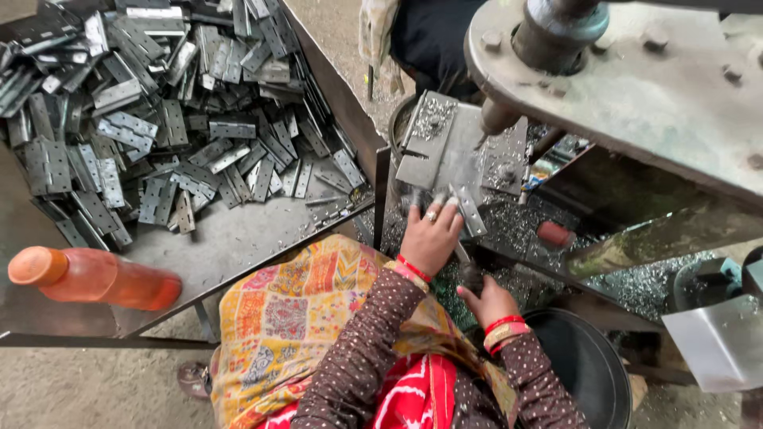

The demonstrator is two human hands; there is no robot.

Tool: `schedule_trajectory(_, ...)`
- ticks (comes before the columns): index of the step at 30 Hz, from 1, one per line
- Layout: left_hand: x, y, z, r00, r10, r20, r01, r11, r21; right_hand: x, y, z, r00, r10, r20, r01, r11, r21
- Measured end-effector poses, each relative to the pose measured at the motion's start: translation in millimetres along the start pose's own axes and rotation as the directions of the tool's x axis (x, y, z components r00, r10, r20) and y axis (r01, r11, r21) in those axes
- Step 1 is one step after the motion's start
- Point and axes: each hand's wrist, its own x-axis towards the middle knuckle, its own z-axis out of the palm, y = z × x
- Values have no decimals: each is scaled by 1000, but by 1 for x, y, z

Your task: The person positions metal plates onto a drilling machine one by one to create holes and then places the finished plates into a metal tray.

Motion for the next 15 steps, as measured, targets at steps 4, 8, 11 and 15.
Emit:
schedule_trajectory(4,25,3,-15,992,12,-122,-33,985,-168,-4,-7,-4,999,29,24,-29,1000,12)
schedule_trajectory(8,52,2,-8,936,90,-340,-87,996,22,1,-8,-5,998,56,30,-58,997,41)
schedule_trajectory(11,57,-5,25,982,-63,178,29,983,183,-2,-4,-5,999,28,40,-28,1000,5)
schedule_trajectory(15,37,-16,52,992,-128,19,127,991,31,-1,-6,-6,999,38,39,-38,999,-16)
